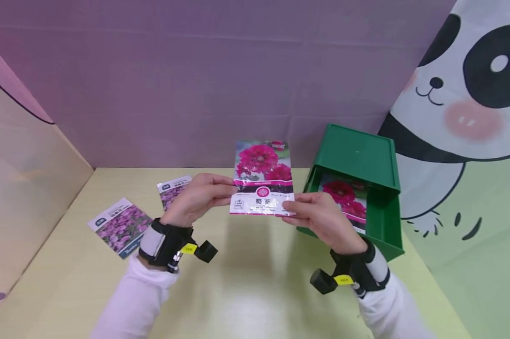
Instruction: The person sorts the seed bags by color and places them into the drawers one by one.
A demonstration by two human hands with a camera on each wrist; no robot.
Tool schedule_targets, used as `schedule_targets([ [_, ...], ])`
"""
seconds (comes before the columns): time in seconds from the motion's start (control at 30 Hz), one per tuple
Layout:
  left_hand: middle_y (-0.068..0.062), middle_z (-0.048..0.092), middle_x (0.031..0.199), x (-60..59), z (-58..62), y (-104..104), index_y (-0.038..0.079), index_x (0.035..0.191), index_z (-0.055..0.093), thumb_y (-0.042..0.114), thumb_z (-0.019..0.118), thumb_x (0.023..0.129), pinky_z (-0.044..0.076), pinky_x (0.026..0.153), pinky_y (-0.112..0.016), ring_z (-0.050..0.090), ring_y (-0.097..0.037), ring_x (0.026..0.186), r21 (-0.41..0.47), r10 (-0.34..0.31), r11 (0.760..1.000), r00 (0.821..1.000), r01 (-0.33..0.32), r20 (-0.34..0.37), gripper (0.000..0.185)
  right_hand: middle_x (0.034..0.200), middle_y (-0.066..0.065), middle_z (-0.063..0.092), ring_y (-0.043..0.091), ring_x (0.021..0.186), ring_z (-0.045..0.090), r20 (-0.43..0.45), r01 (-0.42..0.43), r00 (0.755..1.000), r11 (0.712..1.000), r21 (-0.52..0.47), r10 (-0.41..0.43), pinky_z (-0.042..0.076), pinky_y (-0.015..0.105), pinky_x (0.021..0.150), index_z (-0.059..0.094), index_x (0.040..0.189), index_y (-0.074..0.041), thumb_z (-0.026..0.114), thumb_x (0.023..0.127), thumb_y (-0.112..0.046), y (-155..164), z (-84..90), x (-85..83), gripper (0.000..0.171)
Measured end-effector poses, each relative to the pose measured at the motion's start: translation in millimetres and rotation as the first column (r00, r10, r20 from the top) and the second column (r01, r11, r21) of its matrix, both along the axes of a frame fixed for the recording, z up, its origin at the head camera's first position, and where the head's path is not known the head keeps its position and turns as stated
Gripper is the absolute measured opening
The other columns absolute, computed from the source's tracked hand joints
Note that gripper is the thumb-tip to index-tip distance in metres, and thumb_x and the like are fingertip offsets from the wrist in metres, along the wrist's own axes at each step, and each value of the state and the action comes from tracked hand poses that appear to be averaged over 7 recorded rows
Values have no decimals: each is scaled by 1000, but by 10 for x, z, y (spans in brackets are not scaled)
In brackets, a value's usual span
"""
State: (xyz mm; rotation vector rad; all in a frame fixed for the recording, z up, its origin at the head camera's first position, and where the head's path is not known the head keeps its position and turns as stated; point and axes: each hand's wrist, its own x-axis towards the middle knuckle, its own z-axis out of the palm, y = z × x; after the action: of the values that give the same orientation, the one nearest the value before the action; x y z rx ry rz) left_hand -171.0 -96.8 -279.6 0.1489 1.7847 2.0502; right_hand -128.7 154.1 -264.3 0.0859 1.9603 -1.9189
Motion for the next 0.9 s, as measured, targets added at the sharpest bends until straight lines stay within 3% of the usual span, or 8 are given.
schedule_targets([
  [0.4, -21, 62, 101, -2, -51, 181, -16, 117, 50, -6, 53, 87, 54, 78, -27, 65, -17, 80, 33, 5, 999, 1000, -5, 21, 32, 109, 18, 62, 24, 90, 64, -33, -13, 999, 985, 172, 19, 50, 36, 86, 51, 122, 9, 63, 86, -17, 146, 44, 68, 46],
  [0.53, -23, 62, 101, 8, -76, 248, -16, 116, 51, -6, 54, 87, 54, 76, -26, 66, -17, 79, 31, 17, 999, 1000, -18, 25, 31, 111, 18, 61, 25, 92, 64, -22, -3, 1000, 986, 168, 7, 49, 37, 87, 51, 122, 9, 63, 86, -18, 203, 64, 92, 46],
  [0.9, -24, 64, 97, 41, -48, 423, -15, 114, 54, -1, 54, 89, 55, 73, -28, 67, -17, 73, 13, -33, 999, 999, 33, 23, 28, 113, 19, 58, 29, 100, 61, 12, 37, 999, 993, 109, -38, 48, 36, 89, 47, 124, 11, 62, 87, -18, 370, 65, 160, 50],
])
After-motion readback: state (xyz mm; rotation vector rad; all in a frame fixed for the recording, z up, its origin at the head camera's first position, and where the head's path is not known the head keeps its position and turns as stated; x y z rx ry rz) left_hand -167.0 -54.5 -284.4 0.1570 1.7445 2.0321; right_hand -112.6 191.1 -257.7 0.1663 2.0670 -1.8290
